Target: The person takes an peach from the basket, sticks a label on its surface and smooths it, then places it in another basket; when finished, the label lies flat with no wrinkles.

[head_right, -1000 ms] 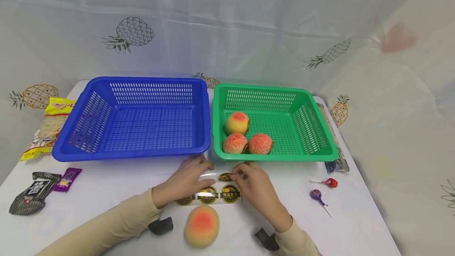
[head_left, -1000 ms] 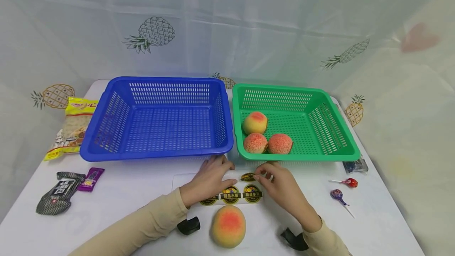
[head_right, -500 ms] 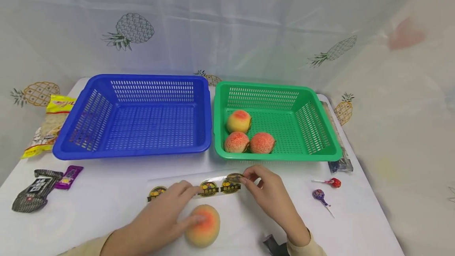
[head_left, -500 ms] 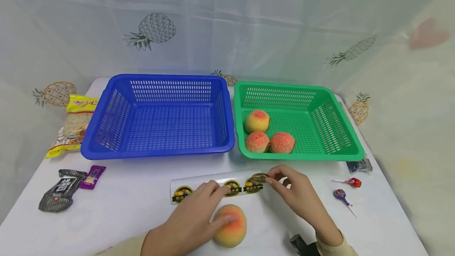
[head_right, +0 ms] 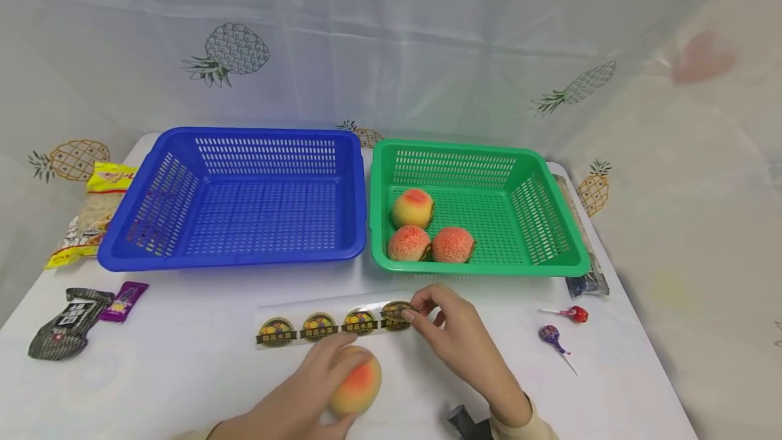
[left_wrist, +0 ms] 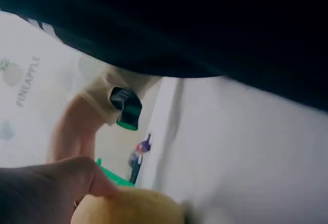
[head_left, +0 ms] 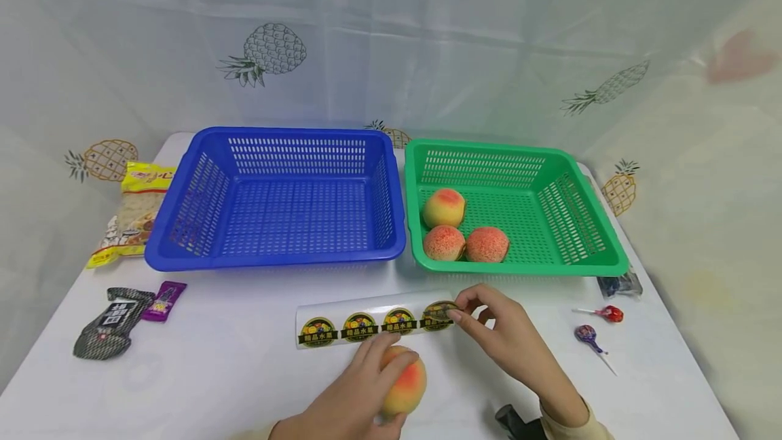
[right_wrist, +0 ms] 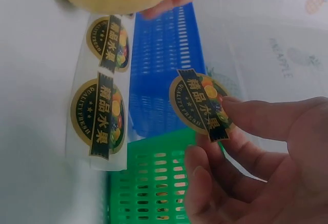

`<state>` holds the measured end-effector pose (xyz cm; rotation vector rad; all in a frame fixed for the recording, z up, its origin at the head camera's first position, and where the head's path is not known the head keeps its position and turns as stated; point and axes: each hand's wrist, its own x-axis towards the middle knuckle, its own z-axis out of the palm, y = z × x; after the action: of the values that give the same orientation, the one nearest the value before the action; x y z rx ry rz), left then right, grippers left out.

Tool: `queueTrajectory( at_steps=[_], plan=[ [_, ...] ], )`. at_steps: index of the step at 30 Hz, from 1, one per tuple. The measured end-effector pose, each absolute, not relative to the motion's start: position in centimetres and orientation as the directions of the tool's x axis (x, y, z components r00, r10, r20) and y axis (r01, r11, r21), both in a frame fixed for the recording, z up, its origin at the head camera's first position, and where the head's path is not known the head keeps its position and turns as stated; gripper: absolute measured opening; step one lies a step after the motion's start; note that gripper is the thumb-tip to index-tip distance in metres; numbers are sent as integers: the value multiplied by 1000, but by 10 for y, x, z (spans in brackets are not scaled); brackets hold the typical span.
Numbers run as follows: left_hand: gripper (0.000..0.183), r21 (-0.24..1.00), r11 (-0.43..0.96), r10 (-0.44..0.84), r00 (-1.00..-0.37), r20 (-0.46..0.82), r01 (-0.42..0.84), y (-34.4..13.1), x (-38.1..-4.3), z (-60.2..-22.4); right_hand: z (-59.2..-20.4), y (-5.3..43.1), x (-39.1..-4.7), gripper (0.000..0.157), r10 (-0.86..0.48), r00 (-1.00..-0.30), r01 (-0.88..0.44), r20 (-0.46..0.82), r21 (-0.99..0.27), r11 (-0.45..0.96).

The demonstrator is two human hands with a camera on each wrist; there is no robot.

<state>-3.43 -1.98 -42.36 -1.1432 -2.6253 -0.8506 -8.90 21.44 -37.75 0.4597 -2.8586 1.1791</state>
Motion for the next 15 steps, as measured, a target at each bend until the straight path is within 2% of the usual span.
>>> queueTrajectory(
  at_steps=[5,8,12,15],
  plan=[
    [66,374,561,611,-675,414,738,-19,-32,-428,-377,214,-86,11,-273,-954,-278,122,-699,659],
    [67,407,559,610,-691,388,722,-18,-31,-434,-373,214,-84,13,-272,-959,-243,81,-729,639],
    [69,601,532,555,-782,284,596,-18,-36,-429,-359,214,-84,18,-263,-964,-112,-41,-834,541],
    [68,804,448,478,-865,154,391,-23,-46,-412,-345,212,-84,18,-315,-945,-39,-93,-921,389]
  ],
)
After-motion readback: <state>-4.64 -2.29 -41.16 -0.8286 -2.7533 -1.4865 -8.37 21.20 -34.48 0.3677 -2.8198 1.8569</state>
